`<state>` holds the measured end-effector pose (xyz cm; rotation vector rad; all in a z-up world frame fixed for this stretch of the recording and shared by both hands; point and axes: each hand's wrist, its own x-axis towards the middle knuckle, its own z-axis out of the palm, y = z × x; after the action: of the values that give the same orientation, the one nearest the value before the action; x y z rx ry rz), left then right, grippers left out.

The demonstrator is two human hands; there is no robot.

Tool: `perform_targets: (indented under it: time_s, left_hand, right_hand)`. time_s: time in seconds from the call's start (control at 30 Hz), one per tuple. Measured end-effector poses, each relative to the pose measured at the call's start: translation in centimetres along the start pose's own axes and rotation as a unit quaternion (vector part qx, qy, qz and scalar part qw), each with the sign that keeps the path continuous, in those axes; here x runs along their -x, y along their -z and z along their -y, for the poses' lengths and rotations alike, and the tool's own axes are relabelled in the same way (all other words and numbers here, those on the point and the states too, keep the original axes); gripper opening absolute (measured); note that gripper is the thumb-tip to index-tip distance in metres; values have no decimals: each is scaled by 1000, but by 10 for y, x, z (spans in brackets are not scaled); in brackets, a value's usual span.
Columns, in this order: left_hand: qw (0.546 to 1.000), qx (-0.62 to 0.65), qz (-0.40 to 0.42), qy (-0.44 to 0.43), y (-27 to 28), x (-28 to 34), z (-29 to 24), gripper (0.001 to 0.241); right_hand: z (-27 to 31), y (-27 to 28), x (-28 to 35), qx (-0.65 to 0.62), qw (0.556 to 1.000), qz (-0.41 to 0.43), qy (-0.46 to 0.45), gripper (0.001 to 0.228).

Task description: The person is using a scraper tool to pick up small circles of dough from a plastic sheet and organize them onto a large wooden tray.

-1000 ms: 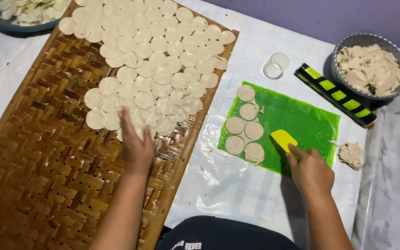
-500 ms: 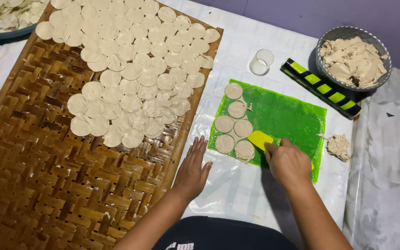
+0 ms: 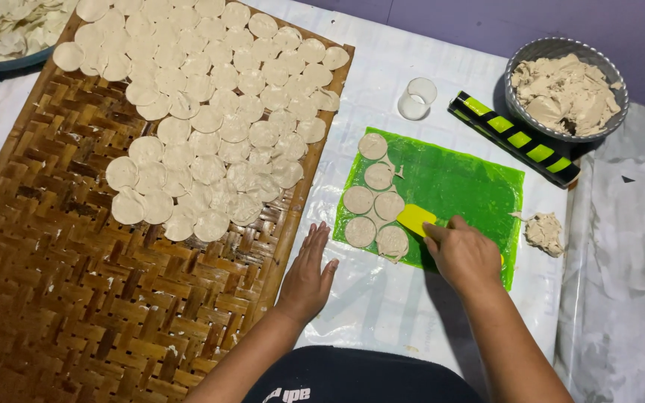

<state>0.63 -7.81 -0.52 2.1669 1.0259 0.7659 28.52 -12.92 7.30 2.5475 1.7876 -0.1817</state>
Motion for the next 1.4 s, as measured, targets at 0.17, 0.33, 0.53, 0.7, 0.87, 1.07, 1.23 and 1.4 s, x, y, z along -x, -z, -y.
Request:
perform_targets:
  time_s: [0.17,0.33,0.53,0.7,0.87,1.07,1.23,1.4]
  left_hand:
    - [998,56,-21,34,3,-6,1,58]
    - [980,144,-57,124,-19,-23,23,48]
    - [751,564,-23,341,-18,-53,33,63]
    - [550,781,23,294,-30,-49,69,78]
    - [678,687,-65,254,2,-50,29,72]
    - [816,541,-99,177,40,-40,35,68]
    - [878,401,-224,130,122,-33,58,63]
    - [892,157,-368,209,197,-24,124,64]
  right_hand:
    - [-9,-19,-4,-81,995,-61,9,29]
    - [3,-12,-7,-112,989,-89,40,31]
    - [27,22,6,-176,965,-129,142,33]
    - [33,34,21,-139,961,-112,213,33]
    - [55,35,35,-76,978,-92,168,31]
    - [61,15,36,-100,989,-29,106,31]
    - [45,9,34,-67,997,23,43,35]
    - [16,-20,37,-96,995,20,28,36]
